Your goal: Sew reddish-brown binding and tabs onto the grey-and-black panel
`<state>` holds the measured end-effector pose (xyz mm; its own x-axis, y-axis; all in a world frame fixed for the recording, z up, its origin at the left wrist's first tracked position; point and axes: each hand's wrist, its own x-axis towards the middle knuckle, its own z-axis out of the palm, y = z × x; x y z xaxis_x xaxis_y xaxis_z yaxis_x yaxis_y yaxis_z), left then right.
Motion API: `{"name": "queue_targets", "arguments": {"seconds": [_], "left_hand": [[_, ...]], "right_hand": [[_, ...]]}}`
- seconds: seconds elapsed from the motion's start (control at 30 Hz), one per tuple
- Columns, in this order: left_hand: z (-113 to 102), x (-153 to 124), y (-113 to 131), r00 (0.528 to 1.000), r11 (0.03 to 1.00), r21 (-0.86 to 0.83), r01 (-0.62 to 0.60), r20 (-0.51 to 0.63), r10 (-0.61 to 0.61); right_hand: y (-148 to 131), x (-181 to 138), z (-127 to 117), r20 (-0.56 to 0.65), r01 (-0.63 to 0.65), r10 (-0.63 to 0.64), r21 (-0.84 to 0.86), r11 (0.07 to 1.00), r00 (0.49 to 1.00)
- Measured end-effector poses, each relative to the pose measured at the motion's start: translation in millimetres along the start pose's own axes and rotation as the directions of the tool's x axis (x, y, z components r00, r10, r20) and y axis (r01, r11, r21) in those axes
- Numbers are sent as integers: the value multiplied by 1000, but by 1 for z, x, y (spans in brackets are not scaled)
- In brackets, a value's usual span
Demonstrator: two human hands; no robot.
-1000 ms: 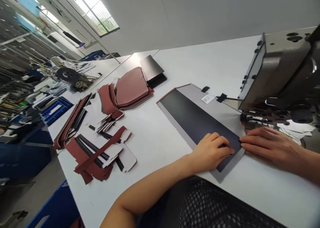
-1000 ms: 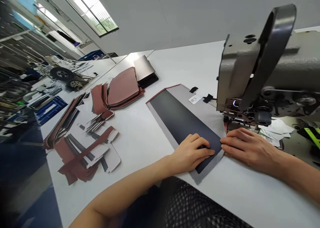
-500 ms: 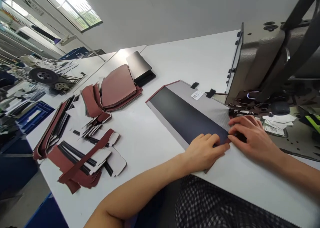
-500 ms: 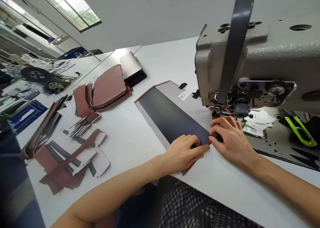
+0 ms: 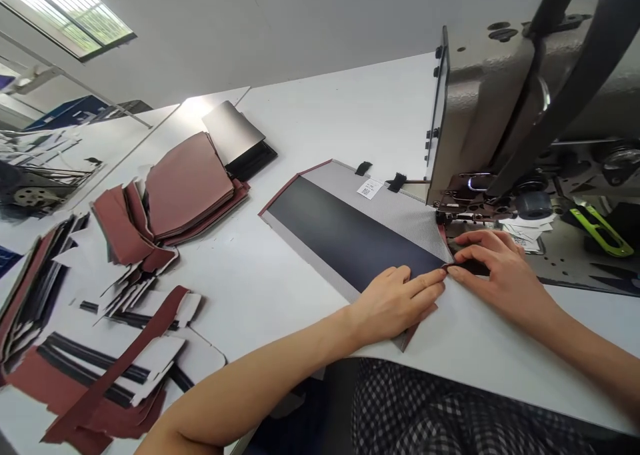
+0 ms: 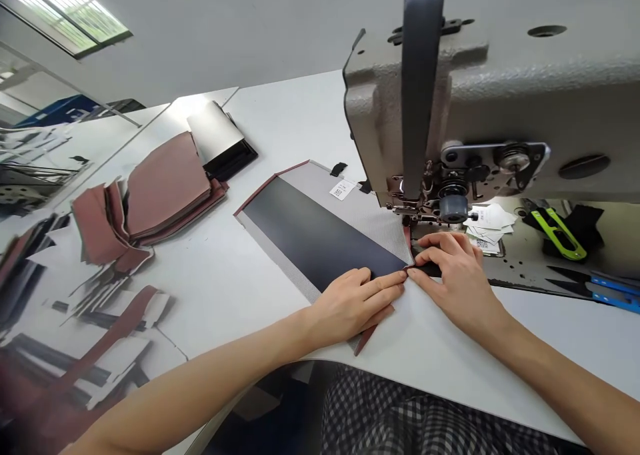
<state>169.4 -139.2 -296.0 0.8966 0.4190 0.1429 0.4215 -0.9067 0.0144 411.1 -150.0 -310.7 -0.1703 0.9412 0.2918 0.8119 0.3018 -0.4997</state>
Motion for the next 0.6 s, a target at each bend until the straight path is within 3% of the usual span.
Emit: {"name": "queue_targets", "arguments": {"seconds": [0.13, 0.27, 0.43, 0.6], "left_hand": [[2, 0, -1, 999, 1000, -28, 6, -44, -7], [3, 1, -2, 1000, 997, -71, -8, -20, 7], [5, 2, -4, 999, 995, -96, -23, -28, 20], [4, 0, -5, 997, 989, -148, 6, -81, -18]], "right_hand": [[-12, 0, 5, -113, 12, -19, -58, 998, 993], [-23, 2, 5, -163, 190, -219, -178, 966, 962], [-23, 1, -1, -95, 378, -415, -268, 886, 905], [-11, -6, -9, 0, 513, -523, -193, 837, 853]]}}
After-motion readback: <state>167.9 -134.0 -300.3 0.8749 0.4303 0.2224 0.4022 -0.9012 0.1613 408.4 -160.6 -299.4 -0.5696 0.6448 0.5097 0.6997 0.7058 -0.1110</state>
